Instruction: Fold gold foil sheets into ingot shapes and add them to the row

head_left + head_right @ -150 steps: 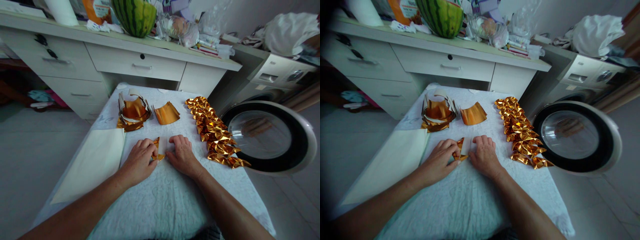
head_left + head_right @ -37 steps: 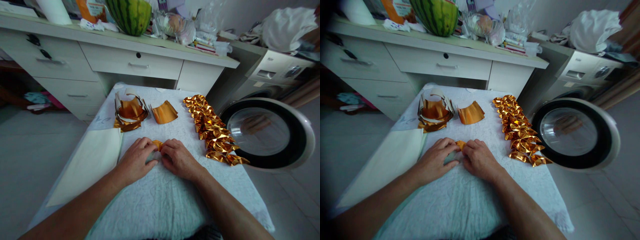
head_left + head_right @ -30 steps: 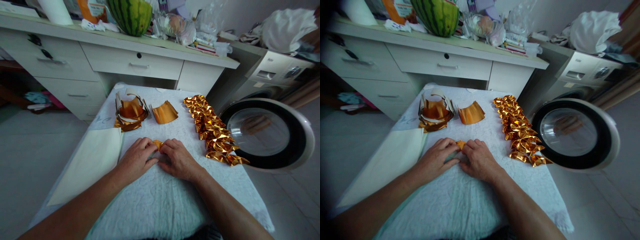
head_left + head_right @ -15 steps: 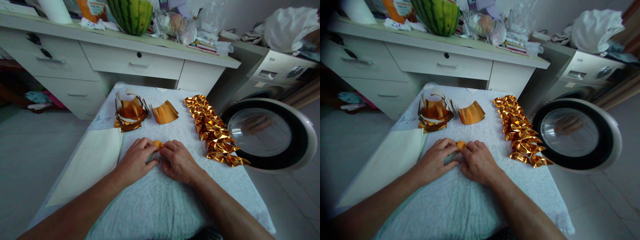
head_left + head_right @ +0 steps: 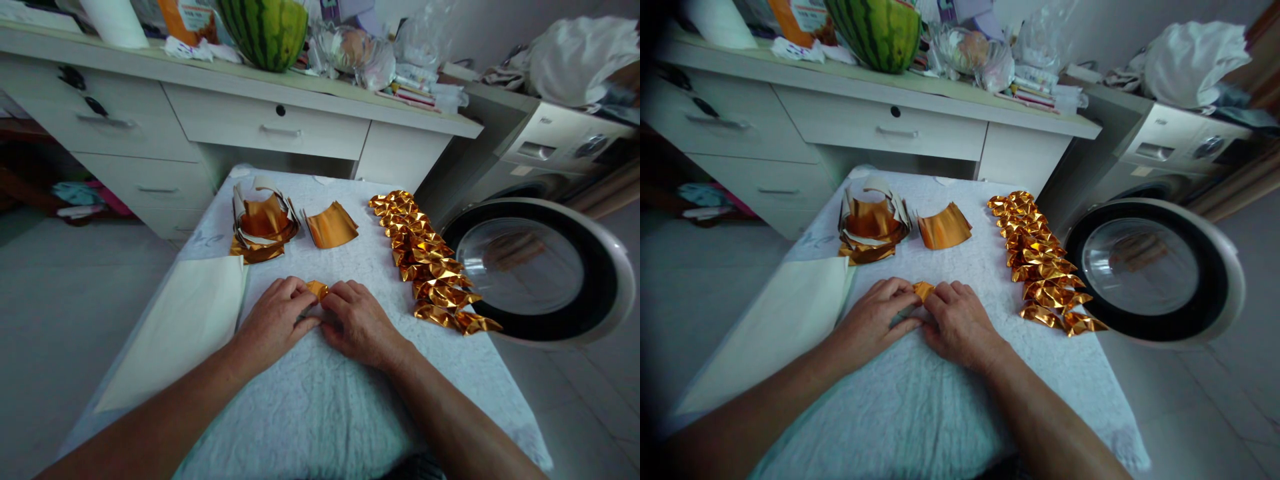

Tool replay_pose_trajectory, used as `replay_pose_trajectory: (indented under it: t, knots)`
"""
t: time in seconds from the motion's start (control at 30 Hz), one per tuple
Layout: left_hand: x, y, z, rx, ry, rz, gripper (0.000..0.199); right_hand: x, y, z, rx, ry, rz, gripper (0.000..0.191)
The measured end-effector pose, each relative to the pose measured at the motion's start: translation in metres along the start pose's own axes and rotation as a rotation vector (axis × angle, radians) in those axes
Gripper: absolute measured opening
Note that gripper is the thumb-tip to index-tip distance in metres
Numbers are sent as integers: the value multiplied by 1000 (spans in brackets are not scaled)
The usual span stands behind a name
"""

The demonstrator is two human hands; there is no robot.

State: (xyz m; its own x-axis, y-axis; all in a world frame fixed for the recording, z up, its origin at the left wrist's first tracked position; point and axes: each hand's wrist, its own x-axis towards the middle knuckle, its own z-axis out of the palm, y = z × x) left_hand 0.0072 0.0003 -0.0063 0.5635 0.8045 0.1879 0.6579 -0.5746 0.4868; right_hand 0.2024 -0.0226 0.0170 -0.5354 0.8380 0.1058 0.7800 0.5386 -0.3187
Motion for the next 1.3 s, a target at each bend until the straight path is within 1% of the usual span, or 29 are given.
replay_pose_trajectory:
  t: [0.13,0.2,0.3,0.47,0.57,0.7,0.8,1.0,1.1,1.3]
  knots:
    - [-1,1,-1,-18,-2,-6,18,-1,1,4,-33,11,-14,14]
    - [-1,3,-1,-34,-3,-17,19,-1,3,6,-11,31,-24,11]
    - [-1,5,0,-55,4,-42,16,-1,6,7,90,69,-21,12]
    - [-1,6,2,-81,12,-59,5,-1,11,7,278,103,20,11]
    - [0,7,1,-85,14,-56,6,0,14,7,336,122,27,13]
    - [2,8,0,-77,-12,-57,7,1,15,7,382,130,59,21]
    - [3,10,-1,-66,-28,-58,5,1,15,5,399,134,74,23]
    - [2,14,-2,-37,-54,-86,3,3,15,6,365,105,42,13]
    - [4,16,-1,-26,-45,-102,8,4,15,8,355,103,42,11]
    - [7,16,1,14,-53,-125,11,3,15,8,393,134,97,16]
